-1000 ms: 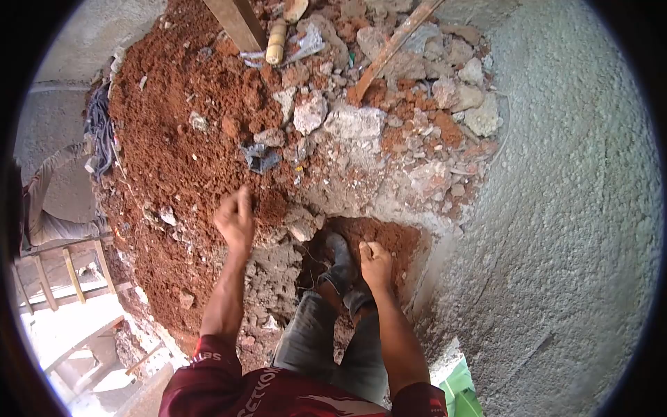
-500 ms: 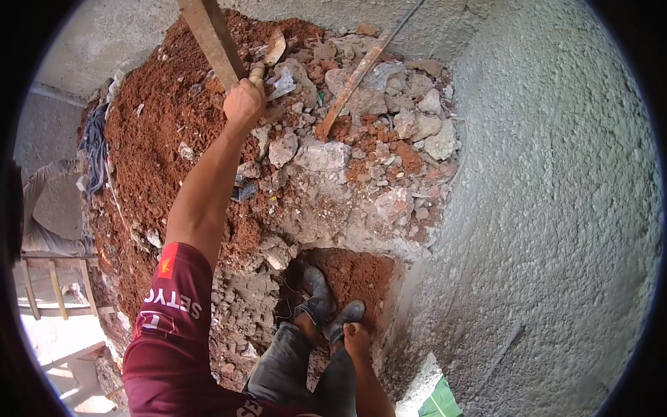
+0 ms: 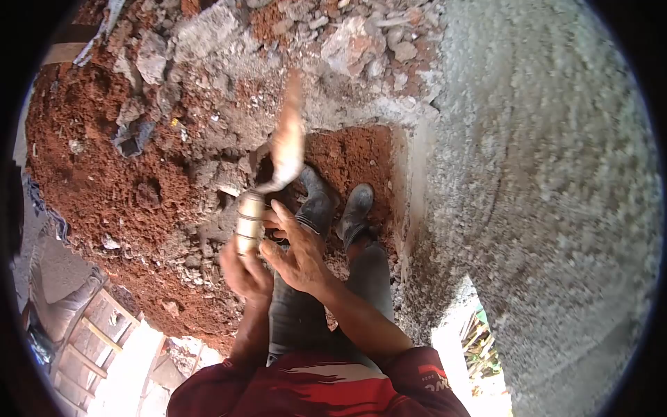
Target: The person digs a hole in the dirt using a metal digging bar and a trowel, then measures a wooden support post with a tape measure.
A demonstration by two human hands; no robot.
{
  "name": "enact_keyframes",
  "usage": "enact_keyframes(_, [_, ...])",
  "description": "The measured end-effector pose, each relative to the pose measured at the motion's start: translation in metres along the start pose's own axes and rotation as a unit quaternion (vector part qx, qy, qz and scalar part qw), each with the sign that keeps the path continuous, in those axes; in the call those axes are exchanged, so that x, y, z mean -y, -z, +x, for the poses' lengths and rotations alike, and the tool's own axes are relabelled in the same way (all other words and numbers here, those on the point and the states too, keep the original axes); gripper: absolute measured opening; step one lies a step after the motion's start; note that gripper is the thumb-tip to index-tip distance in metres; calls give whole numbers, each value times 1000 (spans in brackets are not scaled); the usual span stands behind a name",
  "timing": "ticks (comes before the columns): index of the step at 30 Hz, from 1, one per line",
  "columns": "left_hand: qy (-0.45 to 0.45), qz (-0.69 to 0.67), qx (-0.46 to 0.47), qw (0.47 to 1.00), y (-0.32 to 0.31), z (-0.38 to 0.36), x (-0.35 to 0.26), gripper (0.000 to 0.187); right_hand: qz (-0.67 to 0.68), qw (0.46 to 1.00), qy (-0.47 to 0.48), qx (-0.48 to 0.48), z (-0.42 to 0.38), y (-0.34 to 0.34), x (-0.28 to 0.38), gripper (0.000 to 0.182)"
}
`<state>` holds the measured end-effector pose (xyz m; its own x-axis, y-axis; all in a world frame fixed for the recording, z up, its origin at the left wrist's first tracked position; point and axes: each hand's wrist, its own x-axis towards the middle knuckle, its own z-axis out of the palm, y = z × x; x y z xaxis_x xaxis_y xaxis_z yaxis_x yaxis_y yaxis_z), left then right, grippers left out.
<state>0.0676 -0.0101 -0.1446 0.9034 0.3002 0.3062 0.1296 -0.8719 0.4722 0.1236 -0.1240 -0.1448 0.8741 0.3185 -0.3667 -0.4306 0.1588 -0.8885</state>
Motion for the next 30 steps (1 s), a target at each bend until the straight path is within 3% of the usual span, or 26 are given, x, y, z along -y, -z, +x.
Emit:
enact_keyframes(1, [-4, -19, 53, 998, -7, -35, -4, 26, 21, 999, -41, -13, -6, 2, -16, 51])
enact_keyframes(3, [55, -33, 161, 985, -25, -71, -20, 33, -22, 965, -251, -74, -17, 23, -52, 23])
enact_keyframes(5, [166, -76, 320, 930, -48, -98, -23, 43, 107, 912, -346, -190, -29, 47, -111, 25])
enact_keyframes(6, [174, -95, 368, 908, -66, -119, -17, 48, 131, 884, -388, -224, -34, 65, -148, 27])
enact_keyframes(7, [64, -82, 392, 914, -81, -133, -12, 46, 155, 852, -429, -255, -35, 84, -180, 30])
enact_keyframes(9, [139, -160, 442, 872, -111, -156, -2, 44, -76, 840, -467, -266, -25, 120, -220, 38])
enact_keyframes(10, [143, -158, 448, 868, -125, -172, 3, 44, -206, 830, -476, -207, -25, 144, -253, 41])
enact_keyframes(11, [211, -165, 439, 858, -138, -190, 8, 41, -327, 835, -401, -186, -28, 169, -291, 41])
enact_keyframes(12, [279, -170, 427, 843, -148, -206, 15, 37, -455, 811, -324, -175, -30, 193, -329, 42])
enact_keyframes(13, [283, -167, 434, 839, -157, -220, 25, 37, -562, 787, -160, -199, -30, 209, -362, 41])
enact_keyframes(16, [371, -163, 398, 823, -177, -239, 45, 37, -582, 751, -259, -174, 13, 233, -365, 38])
enact_keyframes(17, [373, -160, 411, 816, -182, -258, 56, 37, -597, 764, -236, -55, 19, 246, -382, 36])
enact_keyframes(18, [281, -134, 420, 852, -185, -279, 70, 37, -599, 768, -227, 2, 14, 245, -398, 35])
enact_keyframes(19, [230, -121, 426, 866, -189, -282, 76, 37, -597, 770, -217, 59, 12, 242, -409, 34])
enact_keyframes(20, [179, -107, 429, 879, -193, -284, 82, 37, -545, 799, -247, -61, 17, 214, -414, 32])
enact_keyframes(21, [257, -130, 414, 864, -195, -259, 73, 36, -485, 812, -272, -180, 23, 192, -421, 31])
enact_keyframes(22, [335, -152, 392, 843, -200, -243, 67, 36, -571, 776, -250, -94, 18, 180, -445, 32])
enact_keyframes(24, [379, -155, 396, 822, -202, -240, 63, 35, -564, 767, -305, 30, 3, 161, -447, 36])
enact_keyframes(25, [419, -160, 392, 803, -201, -240, 61, 35, -472, 797, -373, 57, 6, 153, -410, 39])
enact_keyframes(26, [377, -145, 392, 827, -204, -252, 67, 36, -464, 797, -378, 84, 7, 151, -377, 44])
enact_keyframes(28, [389, -141, 399, 818, -206, -244, 59, 37, -252, 882, -399, -15, -25, 156, -393, 34])
enact_keyframes(30, [397, -122, 419, 807, -209, -241, 62, 40, -36, 856, -454, -245, -28, 159, -398, 26])
